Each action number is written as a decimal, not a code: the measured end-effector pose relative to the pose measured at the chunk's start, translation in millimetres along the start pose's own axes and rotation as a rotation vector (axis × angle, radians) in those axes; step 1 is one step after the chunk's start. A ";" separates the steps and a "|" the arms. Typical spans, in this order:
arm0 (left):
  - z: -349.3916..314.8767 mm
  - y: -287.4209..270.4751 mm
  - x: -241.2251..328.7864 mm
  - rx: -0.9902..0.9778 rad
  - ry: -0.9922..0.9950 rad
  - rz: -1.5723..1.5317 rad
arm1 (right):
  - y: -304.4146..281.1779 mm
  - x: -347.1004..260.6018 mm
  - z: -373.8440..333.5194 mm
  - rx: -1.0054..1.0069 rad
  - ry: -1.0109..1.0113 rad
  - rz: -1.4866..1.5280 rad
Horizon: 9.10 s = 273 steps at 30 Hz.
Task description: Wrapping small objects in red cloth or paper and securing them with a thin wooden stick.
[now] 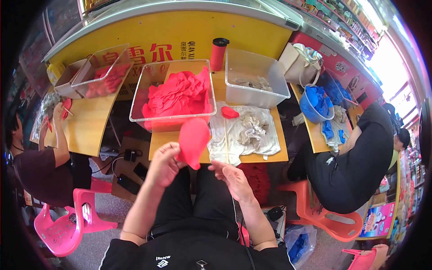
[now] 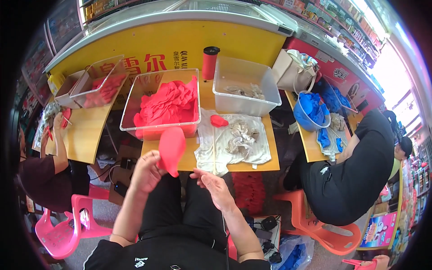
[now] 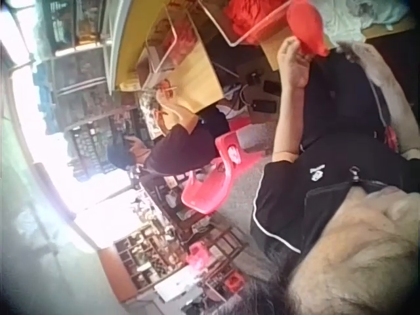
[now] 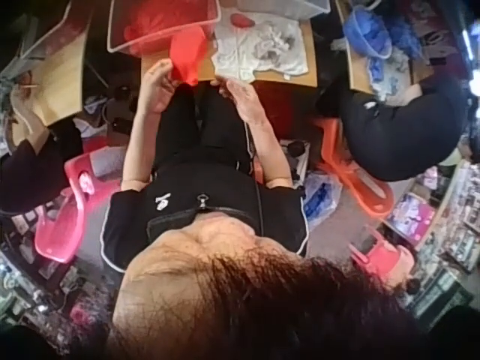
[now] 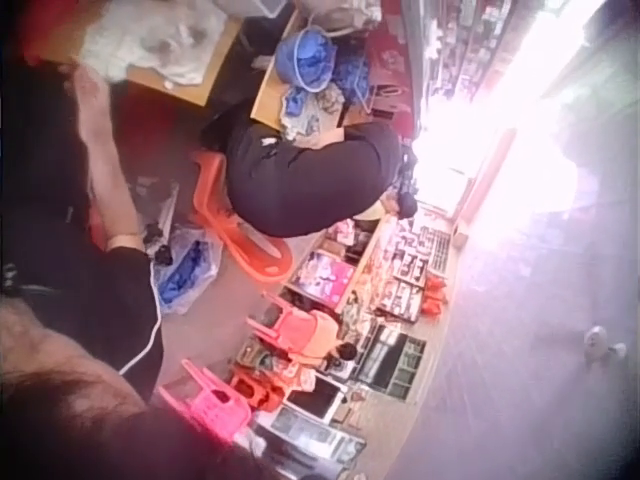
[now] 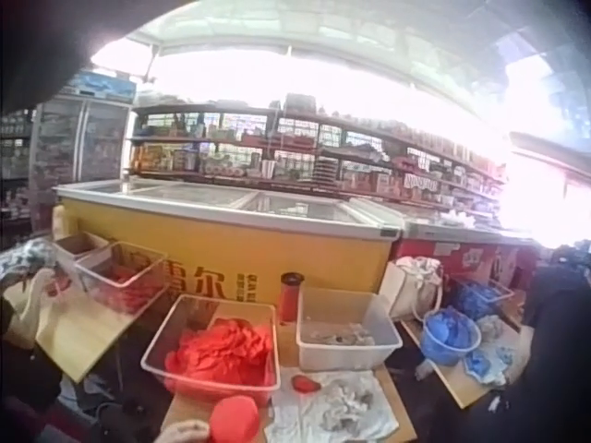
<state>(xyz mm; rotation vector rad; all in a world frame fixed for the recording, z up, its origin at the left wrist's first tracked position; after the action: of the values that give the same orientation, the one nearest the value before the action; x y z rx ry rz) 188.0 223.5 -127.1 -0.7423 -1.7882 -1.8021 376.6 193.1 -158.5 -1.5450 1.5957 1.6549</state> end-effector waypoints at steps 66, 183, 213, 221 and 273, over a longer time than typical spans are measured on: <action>-46.1 -61.2 -81.3 0.088 -0.239 0.443 | 30.3 -15.4 -1.5 0.507 -0.415 -0.934; -55.7 -56.8 -67.1 0.110 0.463 1.220 | 2.3 66.0 33.4 0.384 -0.044 -0.738; -46.7 -115.1 -95.4 0.291 0.244 0.293 | 31.9 68.9 21.4 0.270 -0.118 -0.532; -47.5 -115.2 -110.7 0.337 0.097 0.053 | 157.2 -128.9 -99.6 -0.554 -0.614 -0.033; -56.2 -88.0 -134.5 0.209 -0.037 0.066 | -3.8 91.8 70.5 0.026 0.156 -0.792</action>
<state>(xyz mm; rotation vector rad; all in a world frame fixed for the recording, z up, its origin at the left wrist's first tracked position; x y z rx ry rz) 224.3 164.8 -282.7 -0.7454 -1.9174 -1.5397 318.8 218.3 -255.6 -1.9706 0.8536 1.0824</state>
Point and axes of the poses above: each hand's wrist, its own z-axis towards the middle knuckle, its own y-axis out of the palm, x = y × z, the point moved 9 cm from there along z, towards the middle knuckle, and after that the axes turned 11 degrees about y, right-handed, at the moved point
